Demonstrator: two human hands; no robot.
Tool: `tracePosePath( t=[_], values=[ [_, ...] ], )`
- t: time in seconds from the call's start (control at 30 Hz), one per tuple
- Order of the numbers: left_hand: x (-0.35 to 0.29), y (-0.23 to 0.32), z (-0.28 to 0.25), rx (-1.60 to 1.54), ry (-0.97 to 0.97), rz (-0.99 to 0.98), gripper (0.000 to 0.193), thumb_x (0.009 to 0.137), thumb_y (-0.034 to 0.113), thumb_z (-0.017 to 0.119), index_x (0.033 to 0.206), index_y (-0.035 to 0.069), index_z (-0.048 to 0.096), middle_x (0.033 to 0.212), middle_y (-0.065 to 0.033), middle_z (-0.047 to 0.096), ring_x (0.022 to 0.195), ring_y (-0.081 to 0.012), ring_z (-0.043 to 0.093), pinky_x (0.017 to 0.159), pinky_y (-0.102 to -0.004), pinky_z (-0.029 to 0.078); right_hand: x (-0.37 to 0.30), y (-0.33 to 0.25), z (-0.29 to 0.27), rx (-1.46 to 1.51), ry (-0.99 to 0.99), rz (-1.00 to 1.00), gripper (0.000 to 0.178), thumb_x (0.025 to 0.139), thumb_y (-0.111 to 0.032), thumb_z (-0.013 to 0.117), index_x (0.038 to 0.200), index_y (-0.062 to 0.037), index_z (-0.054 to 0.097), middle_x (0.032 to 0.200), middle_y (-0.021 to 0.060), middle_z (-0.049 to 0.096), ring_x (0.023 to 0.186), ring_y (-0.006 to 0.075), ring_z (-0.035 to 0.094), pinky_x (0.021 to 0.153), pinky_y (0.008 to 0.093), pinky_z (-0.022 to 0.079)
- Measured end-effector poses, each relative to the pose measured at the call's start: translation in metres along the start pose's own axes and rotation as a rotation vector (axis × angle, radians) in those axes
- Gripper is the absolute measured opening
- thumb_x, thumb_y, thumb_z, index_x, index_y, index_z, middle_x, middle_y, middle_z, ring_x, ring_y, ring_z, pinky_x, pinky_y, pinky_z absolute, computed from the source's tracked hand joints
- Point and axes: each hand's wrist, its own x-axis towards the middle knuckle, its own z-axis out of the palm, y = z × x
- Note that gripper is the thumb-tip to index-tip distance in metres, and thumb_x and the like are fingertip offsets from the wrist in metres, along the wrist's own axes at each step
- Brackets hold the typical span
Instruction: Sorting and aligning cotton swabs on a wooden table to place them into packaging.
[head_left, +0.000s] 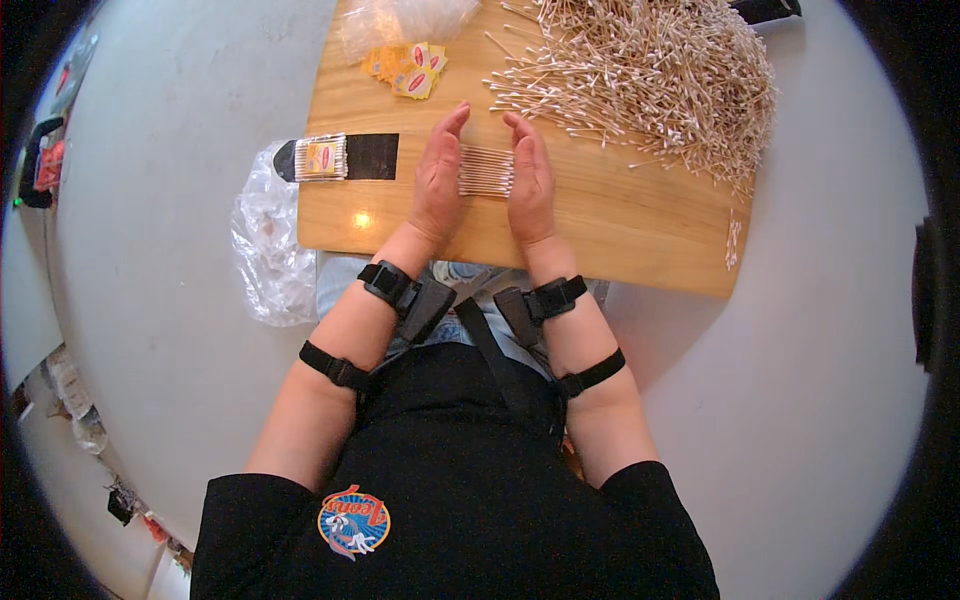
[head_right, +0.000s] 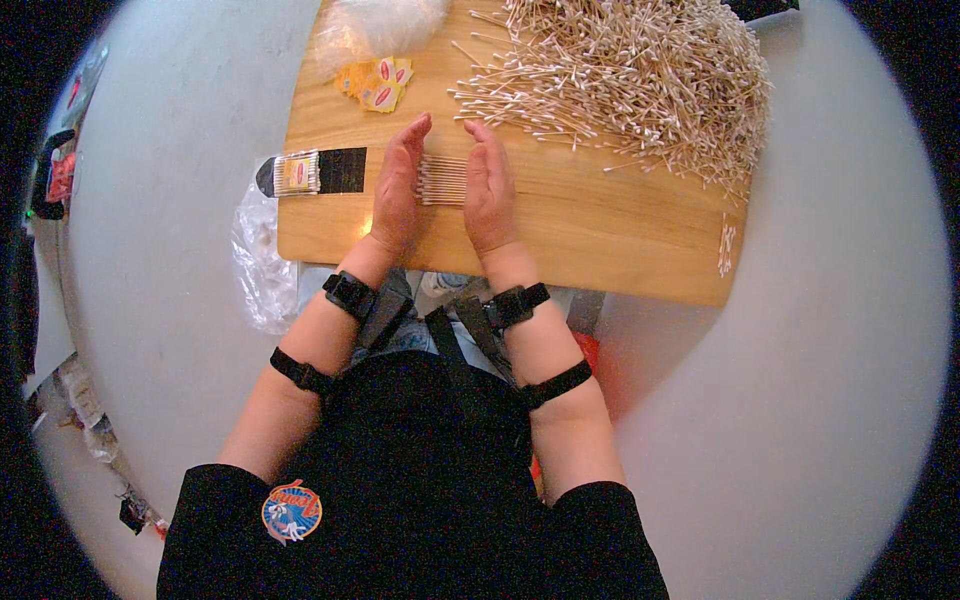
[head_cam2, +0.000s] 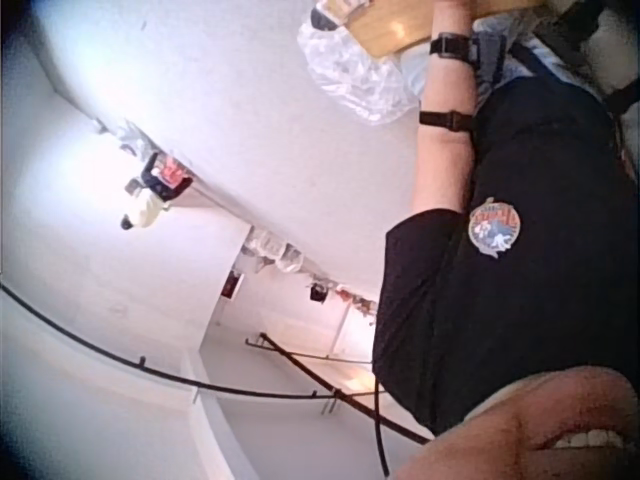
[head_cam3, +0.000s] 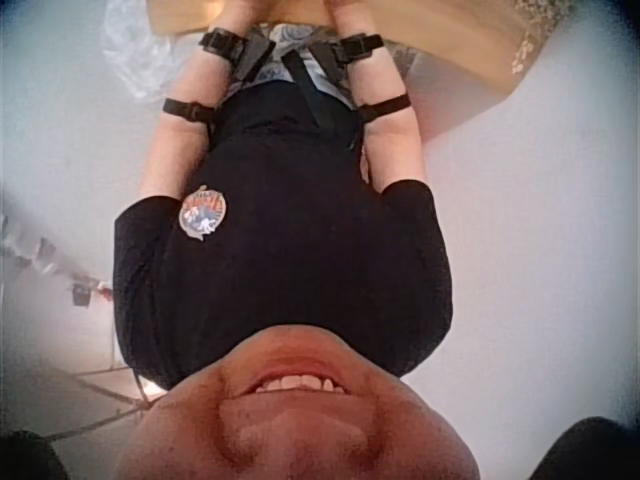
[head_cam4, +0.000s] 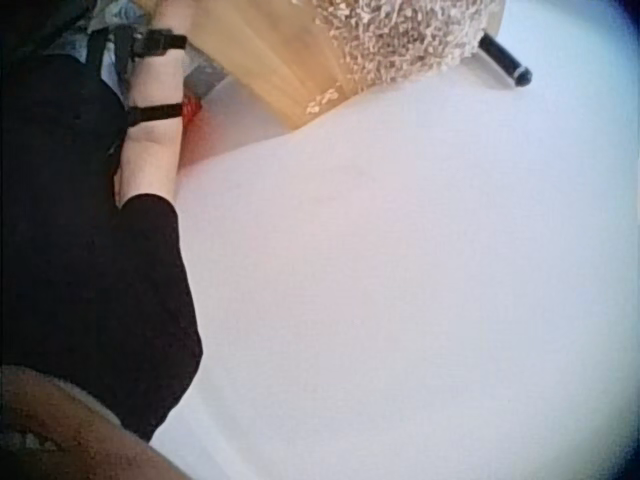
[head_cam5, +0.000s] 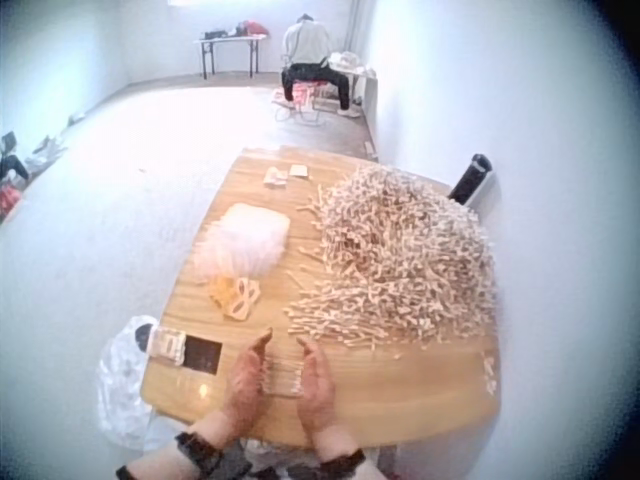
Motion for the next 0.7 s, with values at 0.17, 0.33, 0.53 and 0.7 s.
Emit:
tracePosePath(
  t=[0.17, 0.33, 0.53, 0.7],
  values=[
    [0.000, 0.000, 0.003, -0.001, 0.006, -0.006, 0.062, 0.107, 0.047, 0.028, 0.146, -0.001, 0.037, 0.153, -0.0144, 0.038, 0.144, -0.0236, 0.031, 0.121, -0.0375, 0.018, 0.001, -0.009, 0.005, -0.051, -0.008, -0.018, 0.039, 0.108, -0.027, 0.035, 0.127, -0.0004, 0.056, 0.129, 0.0180, 0.059, 0.125, 0.0324, 0.053, 0.108, 0.0381, 0.038],
    [0.001, 0.003, 0.000, 0.006, -0.024, 0.020, 0.052, 0.103, 0.028, 0.048, 0.146, 0.000, 0.037, 0.154, -0.0149, 0.036, 0.144, -0.0256, 0.032, 0.121, -0.0385, 0.020, 0.002, -0.005, 0.006, -0.034, 0.002, -0.025, 0.040, 0.108, -0.028, 0.035, 0.127, 0.0000, 0.057, 0.128, 0.0162, 0.060, 0.124, 0.0294, 0.054, 0.107, 0.0374, 0.039],
    [-0.005, 0.032, -0.025, 0.806, -0.326, 0.262, 0.084, 0.076, 0.019, 0.081, 0.147, 0.007, 0.038, 0.155, -0.0201, 0.032, 0.143, -0.0365, 0.033, 0.117, -0.0426, 0.031, -0.007, 0.009, -0.022, 0.276, 0.146, 0.087, 0.040, 0.108, -0.028, 0.037, 0.122, 0.0015, 0.059, 0.121, 0.0090, 0.060, 0.115, 0.0185, 0.055, 0.104, 0.0327, 0.041],
    [-0.009, 0.028, -0.036, 0.970, -0.378, 0.180, 0.090, 0.073, 0.021, 0.083, 0.149, 0.007, 0.036, 0.156, -0.0185, 0.031, 0.142, -0.0382, 0.033, 0.116, -0.0447, 0.032, -0.027, 0.004, -0.048, 0.016, 0.076, 0.107, 0.034, 0.106, -0.023, 0.041, 0.111, 0.0013, 0.064, 0.111, 0.0114, 0.063, 0.106, 0.0216, 0.059, 0.097, 0.0340, 0.045]
  ],
)
